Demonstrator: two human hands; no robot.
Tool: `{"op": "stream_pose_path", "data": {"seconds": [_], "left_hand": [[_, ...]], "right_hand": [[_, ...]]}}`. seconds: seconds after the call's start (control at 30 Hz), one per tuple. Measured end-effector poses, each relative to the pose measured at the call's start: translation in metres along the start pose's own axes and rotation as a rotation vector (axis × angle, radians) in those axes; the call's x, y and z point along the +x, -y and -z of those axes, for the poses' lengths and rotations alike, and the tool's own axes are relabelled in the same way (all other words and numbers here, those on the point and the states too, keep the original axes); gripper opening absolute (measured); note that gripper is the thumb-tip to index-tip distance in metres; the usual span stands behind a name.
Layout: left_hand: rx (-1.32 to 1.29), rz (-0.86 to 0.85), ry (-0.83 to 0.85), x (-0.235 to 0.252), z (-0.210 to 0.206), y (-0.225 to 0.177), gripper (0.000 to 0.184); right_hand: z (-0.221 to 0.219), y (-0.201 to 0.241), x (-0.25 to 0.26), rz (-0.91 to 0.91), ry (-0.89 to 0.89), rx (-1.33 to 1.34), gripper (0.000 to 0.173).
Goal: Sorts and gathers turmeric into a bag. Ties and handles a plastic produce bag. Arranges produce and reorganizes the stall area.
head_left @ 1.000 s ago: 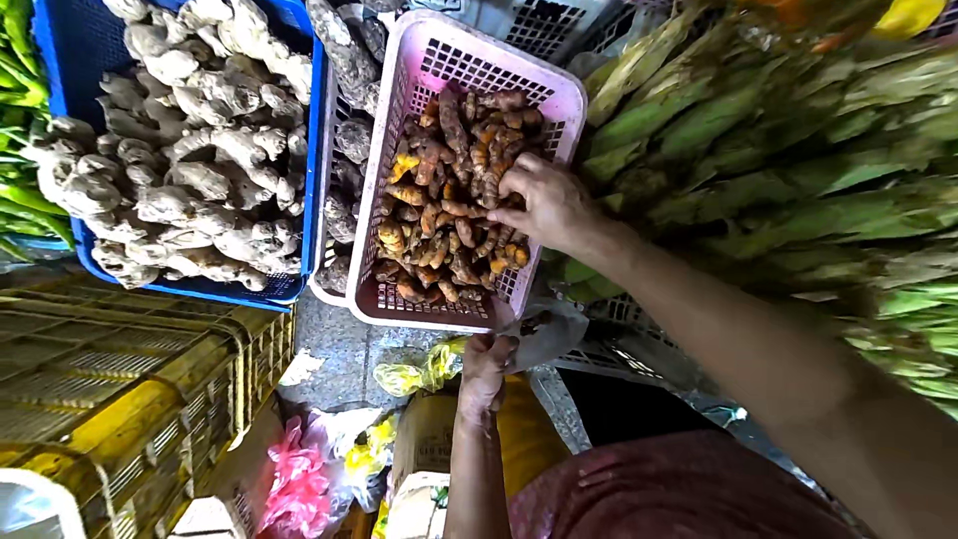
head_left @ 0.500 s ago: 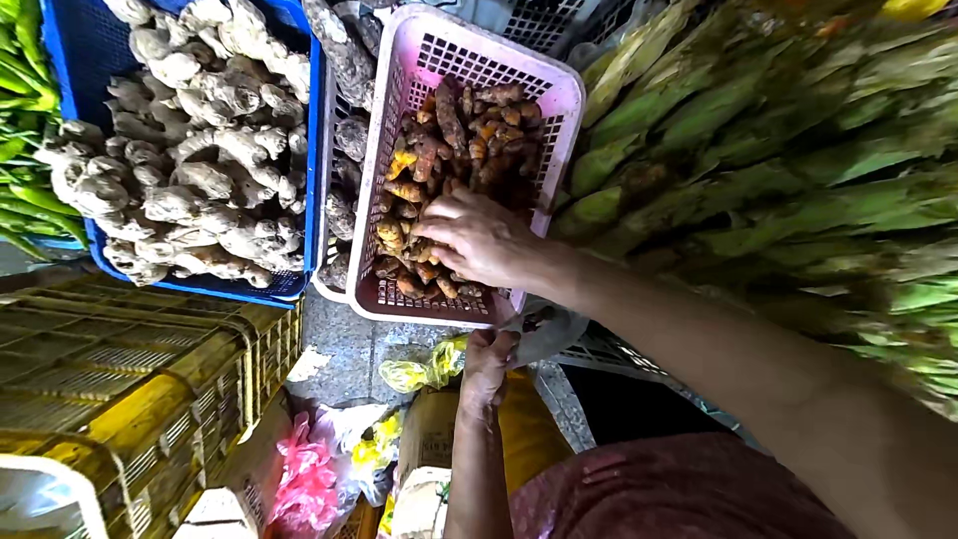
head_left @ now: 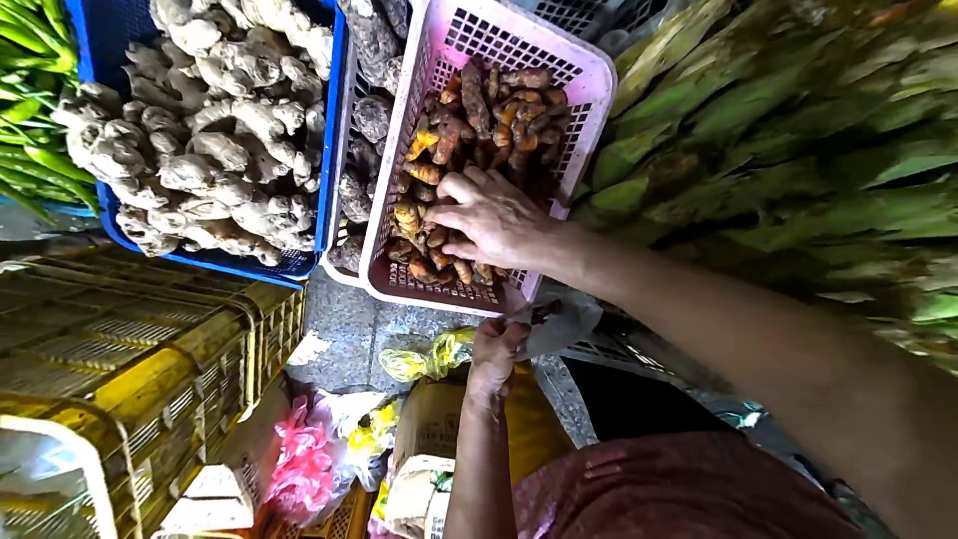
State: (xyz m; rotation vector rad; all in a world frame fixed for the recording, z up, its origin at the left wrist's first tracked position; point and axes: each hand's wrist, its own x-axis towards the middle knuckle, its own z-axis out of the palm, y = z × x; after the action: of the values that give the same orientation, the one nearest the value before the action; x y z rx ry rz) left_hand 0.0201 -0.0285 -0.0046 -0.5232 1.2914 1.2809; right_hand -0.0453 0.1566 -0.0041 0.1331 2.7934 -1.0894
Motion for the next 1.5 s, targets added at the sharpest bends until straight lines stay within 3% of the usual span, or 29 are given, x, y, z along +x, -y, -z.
{"op": "stream_pose_path", "data": {"seconds": [0.13, 0.23, 0.37, 0.47, 0.53, 0.6, 0.7, 0.77, 0.83, 0.9, 1.0, 1.03, 1.17, 1.3, 1.4, 1.5], "left_hand": [[0.029, -0.014, 0.009, -0.003, 0.001, 0.000, 0.014], [0.022, -0.017, 0.002, -0.004, 0.000, 0.000, 0.013], [0.011, 0.011, -0.004, -0.003, -0.002, -0.001, 0.013], [0.027, 0.013, -0.002, -0.003, -0.001, 0.000, 0.013], [0.062, 0.012, -0.002, -0.005, 0.001, 0.000, 0.014], [0.098, 0.003, 0.013, -0.005, 0.003, 0.000, 0.018], [0.121, -0.009, 0.032, -0.006, 0.004, 0.000, 0.026], [0.131, -0.008, 0.039, -0.006, 0.002, -0.002, 0.028], [0.127, -0.002, 0.029, -0.008, 0.001, -0.002, 0.027], [0.131, -0.002, 0.029, -0.008, 0.000, -0.001, 0.030], [0.152, -0.013, 0.063, -0.011, -0.002, 0.005, 0.036], [0.174, -0.014, 0.071, -0.013, -0.004, 0.007, 0.036], [0.388, -0.014, 0.109, -0.024, -0.016, 0.010, 0.034], [0.582, -0.083, 0.203, -0.033, -0.014, 0.006, 0.026], [0.670, -0.134, 0.318, -0.040, -0.021, -0.001, 0.026], [0.718, -0.182, 0.343, -0.045, -0.037, -0.010, 0.026]], "right_hand": [[0.012, -0.022, 0.005, -0.029, -0.080, 0.093, 0.024], [0.038, -0.031, -0.013, -0.090, -0.174, 0.259, 0.030], [0.031, -0.022, -0.041, -0.138, -0.208, 0.280, 0.015], [0.004, -0.010, -0.040, -0.166, -0.037, 0.123, 0.028], [-0.010, -0.007, -0.036, -0.169, -0.042, 0.043, 0.024], [-0.004, -0.008, -0.033, -0.249, -0.057, 0.072, 0.020], [0.018, -0.010, -0.034, -0.446, -0.135, 0.214, 0.029], [0.032, -0.015, -0.045, -0.445, -0.191, 0.327, 0.042], [0.042, -0.012, -0.068, -0.392, -0.222, 0.365, 0.030], [0.049, -0.004, -0.104, -0.482, -0.089, 0.305, 0.019], [0.032, 0.007, -0.148, -0.868, 0.526, 0.218, 0.057], [0.016, 0.007, -0.159, -0.937, 0.611, 0.247, 0.066], [-0.043, 0.006, -0.194, -1.087, 0.378, 0.458, 0.052], [-0.057, 0.005, -0.215, -1.203, 0.061, 0.643, 0.061], [-0.059, 0.002, -0.238, -1.144, -0.150, 0.831, 0.059], [-0.046, 0.010, -0.257, -1.032, -0.145, 0.871, 0.033]]}}
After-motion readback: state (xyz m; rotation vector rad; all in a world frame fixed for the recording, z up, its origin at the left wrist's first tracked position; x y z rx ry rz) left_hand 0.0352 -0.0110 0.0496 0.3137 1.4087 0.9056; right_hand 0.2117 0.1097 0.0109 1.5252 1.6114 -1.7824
